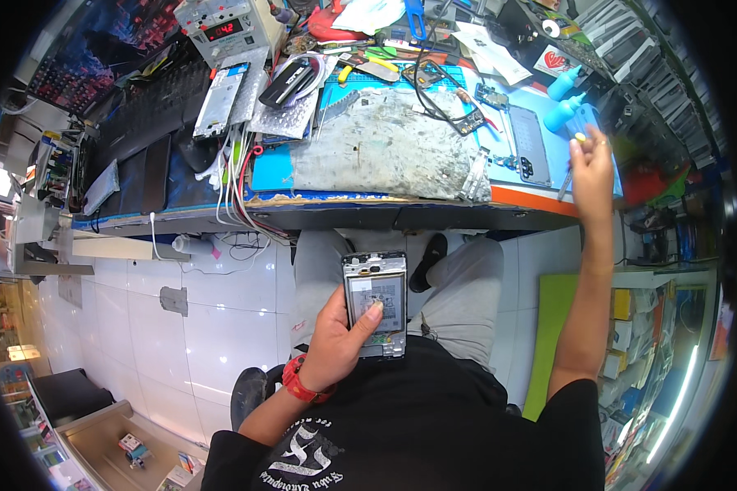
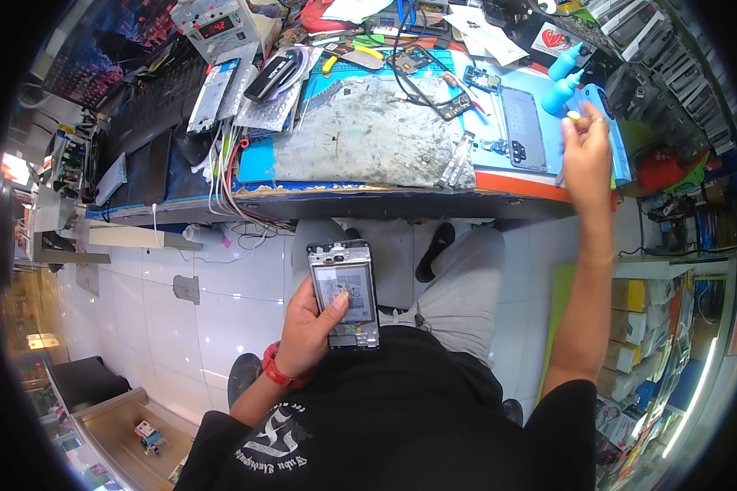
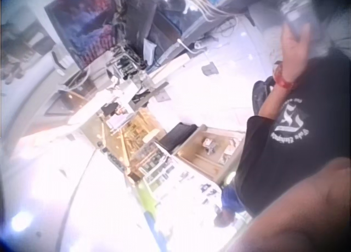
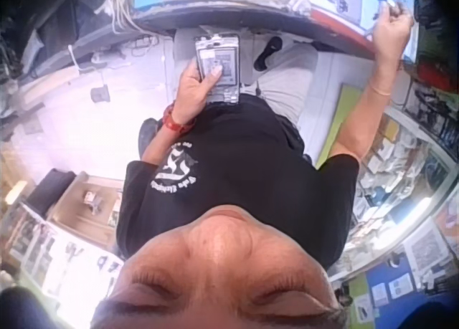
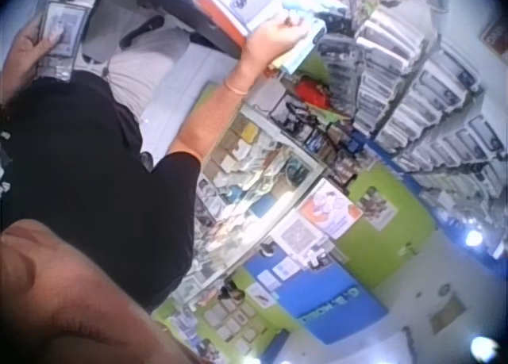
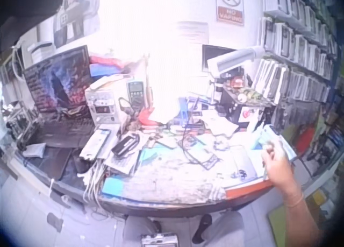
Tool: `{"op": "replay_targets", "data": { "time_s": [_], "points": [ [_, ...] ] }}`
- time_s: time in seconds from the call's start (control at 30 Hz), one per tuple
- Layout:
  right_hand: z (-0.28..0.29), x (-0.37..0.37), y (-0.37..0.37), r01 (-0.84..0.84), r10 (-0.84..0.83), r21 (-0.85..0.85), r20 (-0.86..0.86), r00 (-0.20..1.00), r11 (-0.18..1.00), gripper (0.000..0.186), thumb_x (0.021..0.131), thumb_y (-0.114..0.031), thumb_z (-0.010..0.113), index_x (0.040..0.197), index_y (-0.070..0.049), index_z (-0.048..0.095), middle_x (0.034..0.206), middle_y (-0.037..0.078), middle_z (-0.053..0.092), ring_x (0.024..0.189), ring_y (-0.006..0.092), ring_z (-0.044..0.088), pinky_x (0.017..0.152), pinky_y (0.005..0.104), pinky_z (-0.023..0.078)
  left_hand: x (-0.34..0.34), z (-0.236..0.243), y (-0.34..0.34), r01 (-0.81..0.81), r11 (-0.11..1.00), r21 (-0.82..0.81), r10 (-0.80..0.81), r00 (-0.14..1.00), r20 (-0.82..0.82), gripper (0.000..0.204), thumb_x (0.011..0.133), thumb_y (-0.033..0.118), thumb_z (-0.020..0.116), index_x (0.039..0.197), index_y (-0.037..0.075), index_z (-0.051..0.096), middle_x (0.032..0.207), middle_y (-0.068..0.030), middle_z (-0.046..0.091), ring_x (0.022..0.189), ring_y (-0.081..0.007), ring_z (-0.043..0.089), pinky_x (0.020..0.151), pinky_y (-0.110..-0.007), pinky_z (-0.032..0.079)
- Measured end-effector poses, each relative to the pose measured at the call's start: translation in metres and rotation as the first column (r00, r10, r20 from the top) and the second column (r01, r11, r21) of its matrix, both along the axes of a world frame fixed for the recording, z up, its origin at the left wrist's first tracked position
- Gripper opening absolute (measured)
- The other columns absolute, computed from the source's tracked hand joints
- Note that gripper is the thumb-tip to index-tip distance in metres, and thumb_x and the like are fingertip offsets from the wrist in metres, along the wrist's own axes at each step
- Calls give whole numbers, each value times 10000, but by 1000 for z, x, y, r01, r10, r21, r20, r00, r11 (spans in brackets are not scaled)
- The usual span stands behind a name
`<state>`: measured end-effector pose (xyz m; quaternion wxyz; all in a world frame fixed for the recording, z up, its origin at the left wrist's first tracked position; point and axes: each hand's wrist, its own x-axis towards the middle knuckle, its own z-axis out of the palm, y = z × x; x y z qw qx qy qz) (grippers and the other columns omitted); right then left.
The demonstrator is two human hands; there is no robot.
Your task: The person removes a back panel from a mobile phone using a tool, handles internal components including the battery and a circuit board, and replaces a component inside the chassis by hand.
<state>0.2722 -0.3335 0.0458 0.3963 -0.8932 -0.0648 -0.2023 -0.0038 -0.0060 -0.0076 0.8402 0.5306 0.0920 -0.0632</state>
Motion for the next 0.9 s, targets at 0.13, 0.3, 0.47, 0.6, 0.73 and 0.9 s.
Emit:
{"op": "replay_targets", "data": {
  "time_s": [0.13,0.3,0.47,0.6,0.73,0.9],
  "points": [
    [12,-104,83,-336,578,690,-146,803,641,164,986,-96,672,1118,-6,634,981,48,666,843,90,634,759,249,525,-2,1,-2,17,1000,-8,-17,1000,-15,384,1050,131,574,1399,-3,486,1269,-77,633,1144,-124,609,993,-317,493],
    [0,-158,119,-391,785,801,-152,600,453,152,943,-38,721,1052,-1,621,980,50,673,932,128,678,825,285,547,0,5,-8,85,996,10,-85,996,-10,360,1055,136,563,1380,-4,493,1263,-71,636,1140,-116,609,985,-308,498],
    [6,-156,123,-518,794,660,-207,571,544,106,953,-51,707,988,17,632,915,61,681,899,136,698,800,282,548,0,11,-8,74,997,30,-74,997,-4,342,1054,125,563,1361,-10,496,1246,-72,639,1127,-114,614,975,-306,504],
    [9,-151,120,-608,790,529,-231,568,592,104,927,-36,720,966,21,642,892,77,690,857,149,703,743,288,542,-1,10,-6,79,996,46,-79,997,-9,343,1051,125,568,1358,-10,497,1241,-75,639,1122,-113,616,966,-304,509],
    [15,-150,118,-773,803,218,-163,573,595,132,876,-24,744,958,8,646,881,108,686,785,233,695,680,321,530,0,12,-10,73,996,59,-72,997,-15,332,1050,134,571,1339,-15,504,1222,-77,646,1091,-110,625,940,-294,518],
    [14,-155,125,-815,815,-7,-37,579,579,156,831,-67,777,911,-23,651,841,114,670,743,318,654,660,382,514,0,7,-14,42,976,216,-46,999,15,306,1035,157,599,1270,-30,543,1107,-85,690,980,-113,656,864,-296,535]
  ]
}}
